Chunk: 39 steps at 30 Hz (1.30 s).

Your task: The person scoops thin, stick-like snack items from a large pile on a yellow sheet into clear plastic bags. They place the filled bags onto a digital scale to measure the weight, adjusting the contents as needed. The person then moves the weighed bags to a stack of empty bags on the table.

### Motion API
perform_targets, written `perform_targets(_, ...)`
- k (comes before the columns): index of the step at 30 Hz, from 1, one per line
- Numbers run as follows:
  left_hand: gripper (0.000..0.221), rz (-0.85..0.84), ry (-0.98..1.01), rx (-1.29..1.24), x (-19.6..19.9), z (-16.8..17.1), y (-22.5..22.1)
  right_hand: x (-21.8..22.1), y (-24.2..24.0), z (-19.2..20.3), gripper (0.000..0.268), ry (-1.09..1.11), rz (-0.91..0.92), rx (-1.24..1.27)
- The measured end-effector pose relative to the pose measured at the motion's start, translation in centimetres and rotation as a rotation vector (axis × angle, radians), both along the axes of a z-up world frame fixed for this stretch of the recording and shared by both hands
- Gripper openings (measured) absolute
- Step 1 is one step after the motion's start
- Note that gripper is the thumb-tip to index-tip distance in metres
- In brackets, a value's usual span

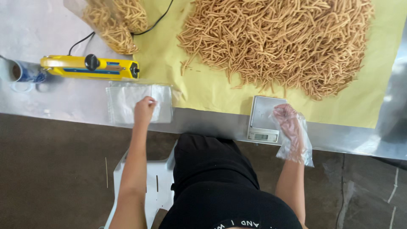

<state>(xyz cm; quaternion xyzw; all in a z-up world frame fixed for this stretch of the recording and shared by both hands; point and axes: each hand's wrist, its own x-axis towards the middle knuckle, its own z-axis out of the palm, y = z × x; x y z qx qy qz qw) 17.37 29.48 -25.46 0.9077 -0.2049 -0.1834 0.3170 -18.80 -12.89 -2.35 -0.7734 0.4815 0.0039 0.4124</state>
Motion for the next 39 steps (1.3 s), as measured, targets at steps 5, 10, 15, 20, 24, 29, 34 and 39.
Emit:
perform_targets(5, 0.029, -0.014, -0.309, 0.299, 2.6, 5.8, -0.5, -3.5, -8.6, -8.6, 0.038, -0.236, -0.432, 0.353)
perform_targets(10, 0.028, -0.009, -0.280, 0.399, 4.6, 13.1, -3.0, -7.7, -16.7, -15.5, 0.055, -0.602, -0.874, 0.694)
perform_targets(15, 0.009, -0.197, -0.430, 0.349, 5.1, 16.4, -7.1, -6.3, -19.2, -18.4, 0.069, -0.265, -0.301, 0.248)
perform_targets(20, 0.016, -0.390, -0.453, 0.349, 3.4, 18.4, -13.8, -0.8, -21.3, -21.6, 0.074, 0.172, 0.243, -0.106)
perform_targets(24, 0.028, -0.440, -0.414, 0.280, 1.0, 20.2, -20.7, 2.1, -20.3, -23.7, 0.074, -0.650, -0.952, 0.929)
perform_targets(29, 0.070, -0.558, -0.372, 0.208, -2.1, 21.8, -29.1, 6.8, -18.5, -23.7, 0.077, -1.080, -1.169, 1.033)
perform_targets(34, 0.071, -0.572, -0.211, 0.150, -4.2, 19.9, -34.5, 10.4, -17.4, -20.2, 0.081, -1.488, -0.911, 1.019)
perform_targets(39, 0.067, -0.504, -0.216, -0.017, -6.5, 16.1, -36.6, 12.0, -17.9, -21.6, 0.070, -1.439, -0.945, 0.797)
